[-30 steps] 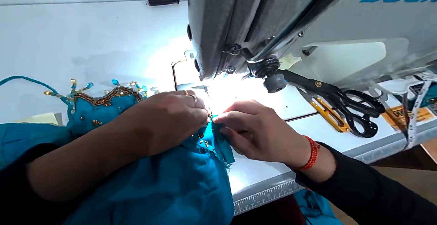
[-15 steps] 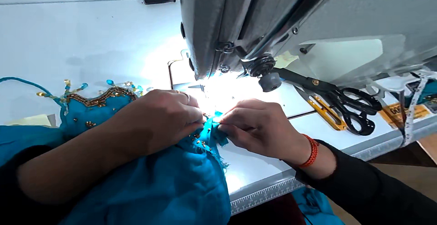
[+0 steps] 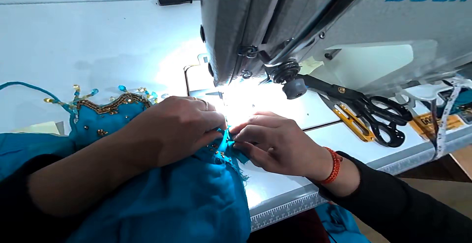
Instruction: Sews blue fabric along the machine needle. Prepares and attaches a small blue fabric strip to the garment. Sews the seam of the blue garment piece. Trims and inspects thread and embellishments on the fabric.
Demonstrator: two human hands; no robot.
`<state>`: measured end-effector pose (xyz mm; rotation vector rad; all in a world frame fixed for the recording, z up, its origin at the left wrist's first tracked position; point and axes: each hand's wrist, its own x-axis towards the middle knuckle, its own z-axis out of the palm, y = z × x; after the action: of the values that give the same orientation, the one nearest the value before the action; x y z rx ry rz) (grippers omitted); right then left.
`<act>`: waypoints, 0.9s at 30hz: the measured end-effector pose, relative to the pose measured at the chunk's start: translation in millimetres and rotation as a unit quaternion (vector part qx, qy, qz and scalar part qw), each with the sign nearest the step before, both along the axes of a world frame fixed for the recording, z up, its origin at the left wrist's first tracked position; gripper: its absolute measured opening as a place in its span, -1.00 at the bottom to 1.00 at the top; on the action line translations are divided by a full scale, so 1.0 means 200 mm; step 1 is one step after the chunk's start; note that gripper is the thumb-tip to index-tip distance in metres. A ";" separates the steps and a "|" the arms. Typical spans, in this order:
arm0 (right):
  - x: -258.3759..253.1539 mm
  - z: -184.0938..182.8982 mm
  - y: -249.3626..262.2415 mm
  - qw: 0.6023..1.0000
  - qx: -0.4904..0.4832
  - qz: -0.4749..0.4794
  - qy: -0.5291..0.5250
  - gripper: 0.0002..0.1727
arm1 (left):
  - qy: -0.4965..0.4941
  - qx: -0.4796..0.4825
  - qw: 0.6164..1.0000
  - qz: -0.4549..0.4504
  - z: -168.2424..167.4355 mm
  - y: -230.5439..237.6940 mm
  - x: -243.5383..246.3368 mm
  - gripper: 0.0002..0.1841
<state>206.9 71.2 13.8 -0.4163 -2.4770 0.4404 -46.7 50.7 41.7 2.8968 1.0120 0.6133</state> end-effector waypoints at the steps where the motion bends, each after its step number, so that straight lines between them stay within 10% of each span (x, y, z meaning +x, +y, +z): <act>1: 0.00 0.00 0.00 1.000 0.004 -0.003 -0.004 -0.81 | -0.004 -0.002 1.000 0.001 0.00 0.00 0.00 -0.75; 27: -0.01 -0.01 -0.03 0.996 0.067 -0.041 -0.039 -0.74 | 0.058 0.035 0.997 -0.046 -0.01 -0.02 -0.01 -0.64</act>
<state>203.9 65.1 12.7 -0.4866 -2.5349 0.2256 -48.4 46.8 40.3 3.0520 0.8790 0.4927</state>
